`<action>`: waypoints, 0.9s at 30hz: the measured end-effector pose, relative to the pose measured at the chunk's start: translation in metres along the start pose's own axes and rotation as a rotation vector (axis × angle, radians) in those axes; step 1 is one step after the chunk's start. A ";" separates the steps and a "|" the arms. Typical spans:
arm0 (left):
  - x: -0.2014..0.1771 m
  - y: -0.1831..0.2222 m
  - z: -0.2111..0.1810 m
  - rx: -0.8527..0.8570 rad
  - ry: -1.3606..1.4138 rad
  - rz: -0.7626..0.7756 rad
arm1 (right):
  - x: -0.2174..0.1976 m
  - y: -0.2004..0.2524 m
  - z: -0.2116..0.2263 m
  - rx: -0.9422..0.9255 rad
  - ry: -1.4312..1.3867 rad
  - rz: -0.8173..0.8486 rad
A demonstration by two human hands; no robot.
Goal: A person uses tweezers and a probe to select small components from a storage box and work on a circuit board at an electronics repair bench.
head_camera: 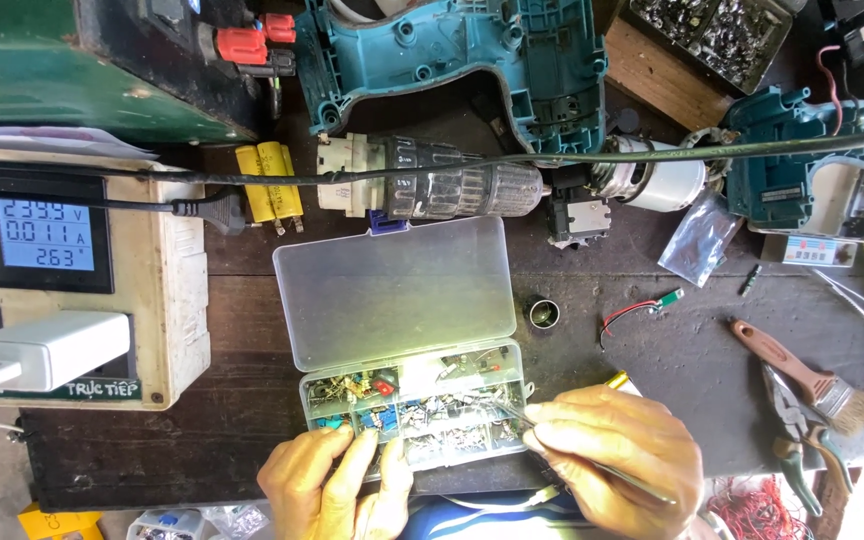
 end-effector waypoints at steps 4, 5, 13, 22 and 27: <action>-0.001 -0.001 -0.001 0.003 -0.008 -0.006 | 0.002 0.007 -0.002 0.096 -0.036 -0.101; -0.001 -0.002 -0.002 0.002 -0.008 -0.006 | 0.003 0.007 -0.001 0.096 -0.036 -0.101; 0.000 -0.002 -0.004 -0.012 -0.019 -0.032 | 0.000 0.014 0.000 0.298 -0.161 -0.154; -0.001 -0.004 -0.004 -0.008 -0.011 -0.021 | 0.003 -0.003 0.004 0.161 -0.119 -0.027; 0.001 -0.001 -0.005 -0.020 -0.026 -0.043 | 0.001 0.000 0.001 0.130 -0.096 -0.103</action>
Point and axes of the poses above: each hand's wrist, its own y-axis away from the middle knuckle, its own x-axis out of the palm, z = x × y, the point moved 1 cm from there along -y, towards the middle knuckle, and after that the axes turned 4 degrees about -x, right-handed, at the moved point
